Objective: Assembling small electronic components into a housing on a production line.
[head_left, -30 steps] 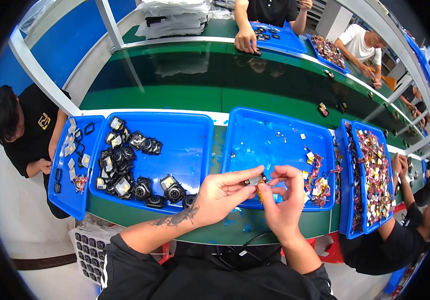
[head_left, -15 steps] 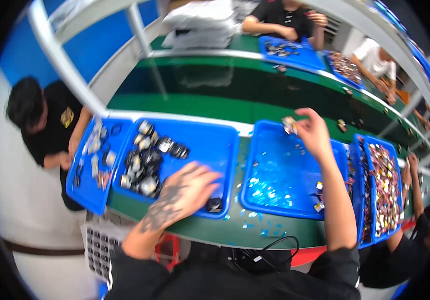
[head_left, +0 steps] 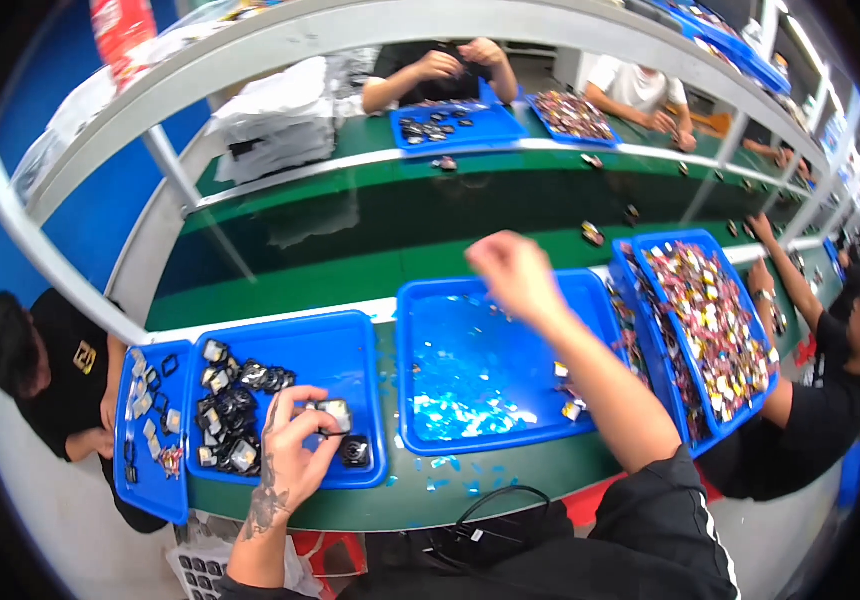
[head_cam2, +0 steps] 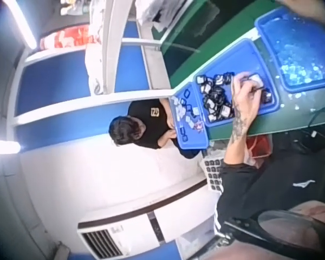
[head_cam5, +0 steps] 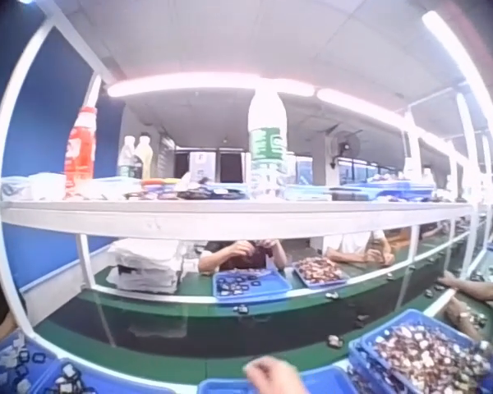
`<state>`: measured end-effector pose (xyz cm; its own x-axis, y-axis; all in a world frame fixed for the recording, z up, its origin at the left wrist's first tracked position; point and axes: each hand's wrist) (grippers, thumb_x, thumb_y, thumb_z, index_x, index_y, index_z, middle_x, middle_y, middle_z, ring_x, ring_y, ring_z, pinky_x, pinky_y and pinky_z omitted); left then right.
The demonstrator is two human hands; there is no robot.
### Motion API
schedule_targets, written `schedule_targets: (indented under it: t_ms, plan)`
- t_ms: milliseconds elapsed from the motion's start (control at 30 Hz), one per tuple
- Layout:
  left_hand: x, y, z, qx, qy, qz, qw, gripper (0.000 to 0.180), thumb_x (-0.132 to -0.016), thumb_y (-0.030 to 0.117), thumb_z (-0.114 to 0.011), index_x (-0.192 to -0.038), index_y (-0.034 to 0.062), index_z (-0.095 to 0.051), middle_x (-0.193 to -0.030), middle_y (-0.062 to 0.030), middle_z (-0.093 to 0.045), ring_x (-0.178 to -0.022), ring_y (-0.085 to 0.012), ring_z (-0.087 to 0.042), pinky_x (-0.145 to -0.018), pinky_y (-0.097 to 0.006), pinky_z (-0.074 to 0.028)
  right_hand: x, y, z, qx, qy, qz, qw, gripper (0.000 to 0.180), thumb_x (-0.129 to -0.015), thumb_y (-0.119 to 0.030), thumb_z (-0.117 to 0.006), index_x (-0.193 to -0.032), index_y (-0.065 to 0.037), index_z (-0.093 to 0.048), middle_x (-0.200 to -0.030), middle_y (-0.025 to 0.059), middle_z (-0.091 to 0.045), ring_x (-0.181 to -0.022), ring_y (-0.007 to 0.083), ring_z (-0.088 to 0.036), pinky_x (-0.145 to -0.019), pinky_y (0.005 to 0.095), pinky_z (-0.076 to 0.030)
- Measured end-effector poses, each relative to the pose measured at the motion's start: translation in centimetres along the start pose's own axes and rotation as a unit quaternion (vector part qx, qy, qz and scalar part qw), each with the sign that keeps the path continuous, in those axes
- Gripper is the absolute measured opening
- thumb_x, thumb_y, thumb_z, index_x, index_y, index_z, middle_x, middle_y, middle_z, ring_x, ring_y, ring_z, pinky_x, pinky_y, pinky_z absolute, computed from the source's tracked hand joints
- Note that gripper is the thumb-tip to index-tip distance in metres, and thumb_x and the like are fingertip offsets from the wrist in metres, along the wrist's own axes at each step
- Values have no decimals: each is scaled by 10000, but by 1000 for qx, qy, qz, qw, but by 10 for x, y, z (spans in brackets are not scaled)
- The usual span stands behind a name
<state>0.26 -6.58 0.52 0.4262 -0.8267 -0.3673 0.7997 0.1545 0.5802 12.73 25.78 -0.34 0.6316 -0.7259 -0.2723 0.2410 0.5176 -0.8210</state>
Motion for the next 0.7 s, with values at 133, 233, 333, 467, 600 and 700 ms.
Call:
schedule_targets:
  t_ms: [133,233,333,467,600,700]
  plan:
    - [-36,39,-41,62,88,-152,983,204,-637,-60,-734,-768,82,-666,-1244,-183,-520,-1040,-326,-577,-761,-375,-525,102,-56,-27,-324,-330,-85,882,289,-967,-258,-566,-1029,18,-622,-887,78,-645,-750,115,-627,-619,292,-563]
    - [-46,47,-60,186,-44,-105,976,270,-700,-81,-692,-920,76,-694,-1274,-179,-494,-1062,-267,-576,-740,-325,-525,122,-49,-11,-338,-217,-116,909,248,-951,-190,-602,-1071,23,-643,-892,57,-653,-787,88,-621,-632,251,-535]
    - [-40,66,-72,503,-166,86,844,407,-867,-44,-585,-1263,-4,-501,-1255,-164,-514,-1016,-231,-624,-802,-314,-548,130,-55,11,-192,-181,-138,955,239,-945,-184,-608,-1011,40,-663,-881,73,-668,-758,89,-626,-653,250,-525]
    - [-42,45,-95,517,-186,190,814,348,-936,-18,-529,-1277,-27,-460,-1137,-178,-618,-906,-254,-677,-787,-330,-587,136,-33,18,-166,-255,-84,949,251,-950,-180,-592,-1028,45,-671,-849,100,-694,-747,117,-660,-666,274,-533]
    - [-46,38,-96,548,-149,261,781,200,-954,30,-536,-1140,-26,-488,-1093,-196,-641,-929,-286,-678,-778,-335,-595,99,13,49,271,39,64,960,193,-795,-220,-712,-855,-42,-669,-821,134,-651,-778,307,-647,-696,419,-518]
    - [-46,33,-100,611,-119,267,735,232,-944,51,-566,-1146,34,-452,-1115,-226,-630,-931,-298,-681,-808,-342,-584,69,48,78,450,-45,-49,890,226,-752,-262,-746,-856,-75,-671,-902,147,-670,-871,332,-655,-758,427,-534]
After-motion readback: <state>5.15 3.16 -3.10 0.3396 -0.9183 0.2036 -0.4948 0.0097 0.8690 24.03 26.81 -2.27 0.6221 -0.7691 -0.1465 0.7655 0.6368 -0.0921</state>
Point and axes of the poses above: each hand's wrist, its own x-axis away from the middle knuckle, its own z-axis out of the back of the hand, y = z × x
